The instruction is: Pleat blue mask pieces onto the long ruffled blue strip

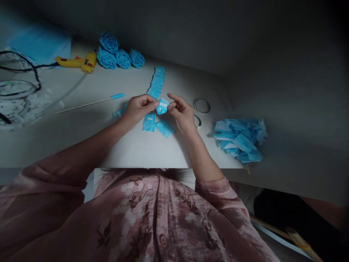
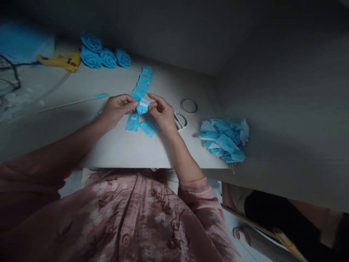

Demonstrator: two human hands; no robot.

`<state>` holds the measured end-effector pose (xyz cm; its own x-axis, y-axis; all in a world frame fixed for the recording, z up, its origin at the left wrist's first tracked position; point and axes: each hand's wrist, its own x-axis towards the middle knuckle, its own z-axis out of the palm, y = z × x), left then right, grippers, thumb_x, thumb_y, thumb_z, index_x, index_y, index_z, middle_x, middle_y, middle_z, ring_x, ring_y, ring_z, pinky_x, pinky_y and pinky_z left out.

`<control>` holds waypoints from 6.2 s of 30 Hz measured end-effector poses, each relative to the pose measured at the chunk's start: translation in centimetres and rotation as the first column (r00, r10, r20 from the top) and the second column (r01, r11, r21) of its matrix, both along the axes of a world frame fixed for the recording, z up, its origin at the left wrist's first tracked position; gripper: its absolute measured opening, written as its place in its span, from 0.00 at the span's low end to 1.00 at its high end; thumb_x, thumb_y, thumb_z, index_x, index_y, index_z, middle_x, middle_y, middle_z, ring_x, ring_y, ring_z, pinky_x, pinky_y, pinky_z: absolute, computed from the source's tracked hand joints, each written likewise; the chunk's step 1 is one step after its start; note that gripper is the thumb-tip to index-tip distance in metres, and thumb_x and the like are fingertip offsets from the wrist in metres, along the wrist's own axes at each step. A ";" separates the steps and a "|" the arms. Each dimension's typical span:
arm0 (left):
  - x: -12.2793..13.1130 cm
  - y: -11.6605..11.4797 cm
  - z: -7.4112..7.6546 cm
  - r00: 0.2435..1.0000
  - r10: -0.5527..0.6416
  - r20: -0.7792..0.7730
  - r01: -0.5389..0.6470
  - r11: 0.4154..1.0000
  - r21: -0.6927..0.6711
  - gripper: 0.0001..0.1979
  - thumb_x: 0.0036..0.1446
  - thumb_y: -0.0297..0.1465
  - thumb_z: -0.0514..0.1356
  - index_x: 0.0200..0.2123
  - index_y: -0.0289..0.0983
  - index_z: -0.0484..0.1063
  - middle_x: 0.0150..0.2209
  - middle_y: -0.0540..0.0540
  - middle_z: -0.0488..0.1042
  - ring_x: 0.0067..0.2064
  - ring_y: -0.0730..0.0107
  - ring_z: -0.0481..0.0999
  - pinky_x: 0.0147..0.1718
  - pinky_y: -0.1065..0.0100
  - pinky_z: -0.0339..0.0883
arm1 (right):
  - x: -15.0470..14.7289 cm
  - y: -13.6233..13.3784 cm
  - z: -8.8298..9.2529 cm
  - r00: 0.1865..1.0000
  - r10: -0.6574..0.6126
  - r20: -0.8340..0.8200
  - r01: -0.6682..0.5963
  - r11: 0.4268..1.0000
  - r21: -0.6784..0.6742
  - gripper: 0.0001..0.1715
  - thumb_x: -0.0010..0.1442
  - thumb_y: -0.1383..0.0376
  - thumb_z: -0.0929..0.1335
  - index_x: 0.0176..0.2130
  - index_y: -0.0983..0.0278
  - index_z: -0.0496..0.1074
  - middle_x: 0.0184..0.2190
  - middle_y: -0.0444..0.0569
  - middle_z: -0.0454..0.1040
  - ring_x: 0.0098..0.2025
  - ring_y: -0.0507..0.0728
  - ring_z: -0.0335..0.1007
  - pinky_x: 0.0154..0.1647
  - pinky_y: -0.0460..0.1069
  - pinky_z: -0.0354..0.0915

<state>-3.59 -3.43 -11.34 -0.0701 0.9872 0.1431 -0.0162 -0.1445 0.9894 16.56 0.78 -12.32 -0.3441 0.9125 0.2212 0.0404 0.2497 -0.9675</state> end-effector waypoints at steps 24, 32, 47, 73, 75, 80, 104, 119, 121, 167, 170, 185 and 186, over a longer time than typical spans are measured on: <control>0.7 -0.3 0.6 0.998 0.039 0.040 -0.035 0.993 -0.114 0.13 0.67 0.25 0.64 0.27 0.37 0.72 0.23 0.53 0.69 0.25 0.77 0.65 0.28 0.73 0.61 | -0.1 0.4 -0.9 0.998 0.034 -0.044 -0.031 0.997 0.064 0.25 0.64 0.56 0.77 0.59 0.56 0.80 0.35 0.44 0.79 0.36 0.53 0.73 0.43 0.50 0.75; 1.0 -0.4 0.6 0.994 0.050 0.099 -0.036 0.989 -0.142 0.13 0.68 0.26 0.64 0.28 0.37 0.72 0.23 0.52 0.69 0.24 0.77 0.65 0.26 0.73 0.60 | 0.0 0.3 -0.8 0.997 0.043 -0.060 -0.038 0.996 0.084 0.26 0.64 0.52 0.77 0.58 0.56 0.80 0.34 0.44 0.78 0.36 0.53 0.72 0.41 0.50 0.74; 0.5 -0.2 1.0 0.998 -0.020 0.067 0.029 0.991 -0.131 0.11 0.62 0.27 0.69 0.28 0.37 0.73 0.22 0.53 0.70 0.24 0.78 0.65 0.26 0.74 0.61 | 0.2 0.5 -1.1 0.998 0.036 0.042 -0.041 0.992 0.121 0.31 0.65 0.45 0.75 0.61 0.56 0.77 0.36 0.46 0.78 0.37 0.56 0.72 0.45 0.55 0.74; 0.7 -1.1 1.0 0.944 0.097 -0.317 -0.053 0.988 0.144 0.06 0.61 0.29 0.65 0.31 0.38 0.80 0.26 0.51 0.78 0.28 0.72 0.70 0.31 0.70 0.62 | -0.7 0.3 -1.4 0.999 -0.006 -0.054 0.011 0.996 0.090 0.26 0.62 0.58 0.75 0.59 0.60 0.79 0.34 0.43 0.78 0.35 0.52 0.72 0.42 0.49 0.74; 0.8 -1.0 1.0 0.930 0.113 -0.350 -0.065 0.987 0.146 0.05 0.60 0.29 0.66 0.31 0.38 0.81 0.27 0.51 0.79 0.29 0.72 0.71 0.32 0.70 0.63 | -0.8 0.2 -1.3 0.999 0.001 -0.044 0.002 0.997 0.074 0.27 0.62 0.57 0.76 0.59 0.59 0.79 0.35 0.44 0.79 0.36 0.52 0.73 0.43 0.50 0.74; 0.9 -0.9 0.9 0.918 0.146 -0.369 -0.095 0.984 0.153 0.05 0.60 0.29 0.66 0.32 0.38 0.82 0.30 0.49 0.82 0.31 0.71 0.74 0.35 0.70 0.66 | -0.9 0.1 -1.4 0.999 0.030 -0.043 -0.028 0.998 0.064 0.31 0.62 0.50 0.77 0.59 0.60 0.79 0.36 0.45 0.79 0.37 0.53 0.74 0.44 0.51 0.75; 0.7 -1.0 0.3 0.772 0.215 -0.598 -0.030 0.952 0.304 0.07 0.60 0.32 0.63 0.30 0.42 0.81 0.29 0.47 0.78 0.35 0.62 0.74 0.45 0.62 0.67 | -1.5 -1.1 -0.9 1.000 -0.021 0.000 0.021 0.995 0.101 0.28 0.62 0.49 0.78 0.57 0.57 0.79 0.36 0.45 0.82 0.40 0.55 0.78 0.48 0.52 0.75; 0.8 -1.1 0.9 0.832 0.186 -0.523 -0.069 0.970 0.234 0.07 0.56 0.28 0.64 0.26 0.42 0.78 0.25 0.49 0.72 0.32 0.64 0.70 0.40 0.63 0.65 | -1.4 -1.5 -0.2 0.999 -0.025 0.041 0.019 0.987 0.160 0.29 0.63 0.47 0.77 0.57 0.57 0.80 0.35 0.45 0.81 0.39 0.55 0.78 0.48 0.53 0.76; 0.8 -1.1 0.9 0.830 0.179 -0.529 -0.054 0.968 0.243 0.07 0.57 0.27 0.64 0.27 0.42 0.79 0.25 0.49 0.73 0.33 0.64 0.71 0.41 0.63 0.66 | -1.3 -1.4 -0.4 0.999 -0.022 0.033 0.017 0.987 0.162 0.28 0.63 0.47 0.77 0.57 0.57 0.79 0.36 0.45 0.81 0.39 0.55 0.78 0.49 0.53 0.76; 0.8 -0.8 0.2 0.838 0.196 -0.509 -0.085 0.969 0.233 0.08 0.54 0.22 0.62 0.28 0.37 0.80 0.27 0.51 0.80 0.29 0.72 0.74 0.34 0.69 0.66 | -1.4 -1.7 -0.7 0.975 -0.075 0.207 -0.005 0.932 0.363 0.26 0.69 0.56 0.73 0.64 0.54 0.75 0.40 0.43 0.81 0.42 0.55 0.78 0.55 0.55 0.78; 0.9 -0.8 0.2 0.848 0.192 -0.494 -0.088 0.970 0.226 0.08 0.55 0.23 0.62 0.30 0.37 0.82 0.27 0.51 0.80 0.29 0.72 0.75 0.33 0.70 0.66 | -1.3 -1.5 -0.9 0.979 -0.075 0.190 0.001 0.931 0.365 0.26 0.70 0.55 0.72 0.64 0.55 0.74 0.39 0.43 0.80 0.41 0.54 0.78 0.54 0.54 0.78; 0.7 -0.8 0.2 0.817 0.209 -0.538 -0.074 0.962 0.261 0.06 0.54 0.23 0.63 0.28 0.38 0.78 0.27 0.51 0.80 0.30 0.72 0.75 0.34 0.70 0.67 | -1.3 -1.5 -1.0 0.977 -0.051 0.207 -0.033 0.923 0.383 0.27 0.71 0.51 0.70 0.65 0.55 0.72 0.41 0.44 0.80 0.41 0.55 0.77 0.54 0.56 0.77; 0.7 -0.7 0.2 0.825 0.203 -0.528 -0.073 0.964 0.257 0.06 0.54 0.23 0.63 0.28 0.38 0.78 0.27 0.51 0.80 0.30 0.72 0.75 0.34 0.70 0.67 | -1.3 -1.5 -1.1 0.978 -0.044 0.202 -0.035 0.928 0.371 0.28 0.71 0.51 0.70 0.65 0.55 0.72 0.41 0.44 0.79 0.41 0.55 0.77 0.54 0.56 0.77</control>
